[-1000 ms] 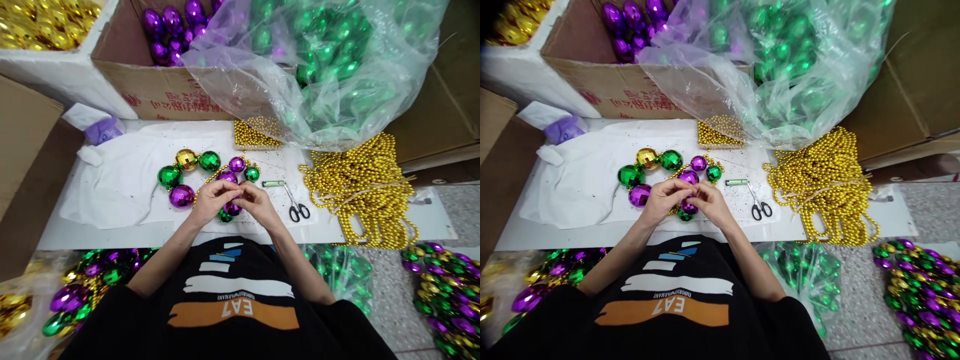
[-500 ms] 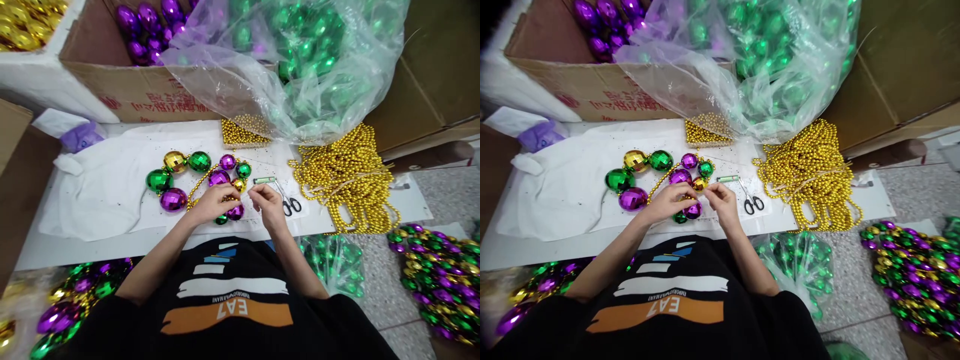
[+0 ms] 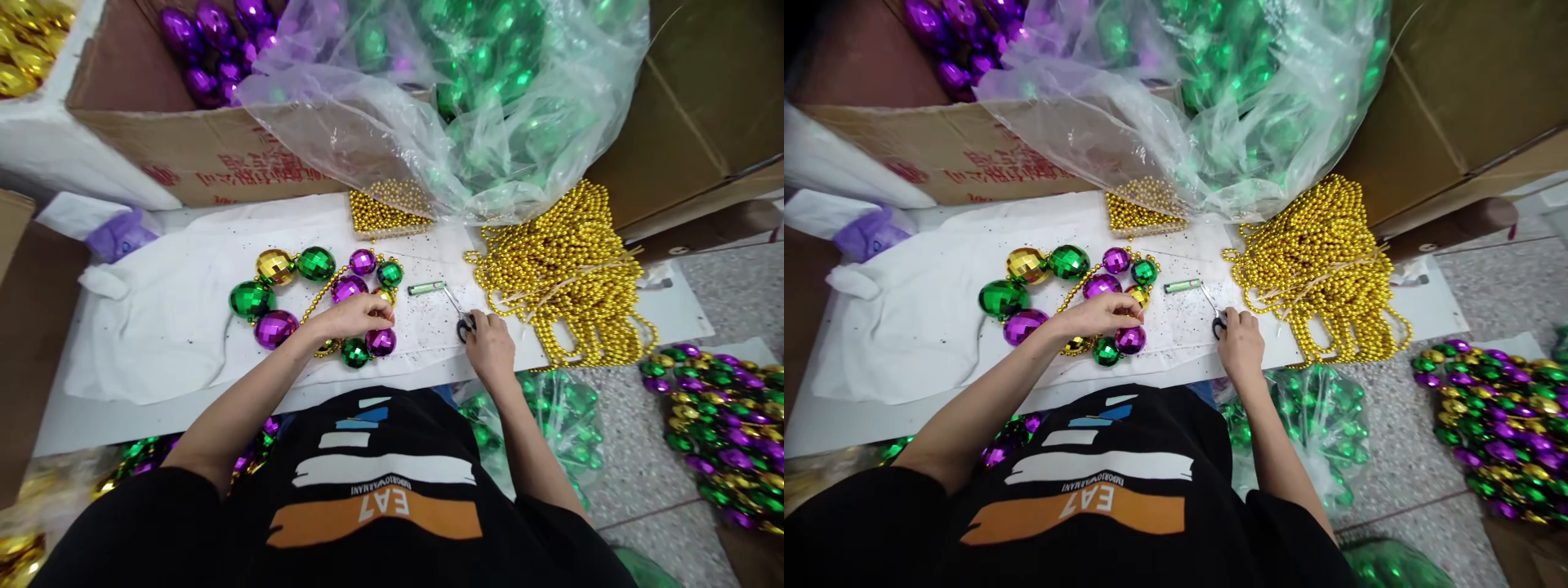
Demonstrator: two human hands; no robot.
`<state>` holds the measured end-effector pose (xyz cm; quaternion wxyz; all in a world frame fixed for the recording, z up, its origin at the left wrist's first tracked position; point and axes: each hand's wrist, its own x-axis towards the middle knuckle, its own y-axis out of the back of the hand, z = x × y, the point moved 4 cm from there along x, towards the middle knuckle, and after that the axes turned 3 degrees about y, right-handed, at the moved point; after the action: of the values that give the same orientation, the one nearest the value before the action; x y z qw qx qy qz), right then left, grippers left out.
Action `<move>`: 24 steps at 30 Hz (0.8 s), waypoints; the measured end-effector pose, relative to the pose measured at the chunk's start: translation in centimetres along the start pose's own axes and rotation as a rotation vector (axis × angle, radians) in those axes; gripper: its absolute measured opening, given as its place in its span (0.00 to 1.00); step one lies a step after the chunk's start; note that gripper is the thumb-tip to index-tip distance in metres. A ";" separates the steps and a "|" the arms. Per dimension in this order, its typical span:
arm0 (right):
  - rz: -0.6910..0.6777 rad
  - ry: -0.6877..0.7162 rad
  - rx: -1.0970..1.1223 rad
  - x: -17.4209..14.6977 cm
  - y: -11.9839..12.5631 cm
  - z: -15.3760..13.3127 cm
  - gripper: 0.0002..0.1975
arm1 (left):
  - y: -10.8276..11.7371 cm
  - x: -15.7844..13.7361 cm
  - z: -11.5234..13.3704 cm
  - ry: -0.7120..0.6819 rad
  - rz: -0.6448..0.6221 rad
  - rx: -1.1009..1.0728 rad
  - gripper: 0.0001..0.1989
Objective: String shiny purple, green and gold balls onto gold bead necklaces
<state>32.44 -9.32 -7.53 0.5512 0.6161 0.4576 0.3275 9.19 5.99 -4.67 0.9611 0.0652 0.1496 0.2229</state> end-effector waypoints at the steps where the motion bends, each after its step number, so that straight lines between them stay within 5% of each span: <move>1: -0.014 -0.012 0.016 0.2 0.3 0.2 0.21 | 0.0 0.1 0.0 0.008 -0.010 0.012 0.04; 4: 0.003 -0.088 0.223 0.4 1.4 1.8 0.23 | 0.5 0.2 0.9 -0.054 -0.015 0.068 0.03; 7: 0.008 -0.148 0.722 -1.0 2.2 3.4 0.25 | 0.9 0.2 1.9 -0.128 -0.075 0.069 0.01; 12: -0.382 -0.143 1.370 -5.4 1.8 1.1 0.27 | 0.6 0.8 2.3 -0.049 -0.230 0.021 0.02; 16: -0.598 -0.052 1.452 -7.8 1.1 -2.8 0.24 | 0.3 1.6 2.4 -0.002 -0.204 0.010 0.06; 24: -0.579 0.025 1.321 -7.7 0.6 -5.0 0.23 | 0.6 1.6 3.2 0.040 -0.162 0.144 0.08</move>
<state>25.17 -14.50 -5.23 0.1228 0.6711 0.7111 -0.1699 11.31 7.04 -1.98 0.9656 0.1174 0.1893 0.1342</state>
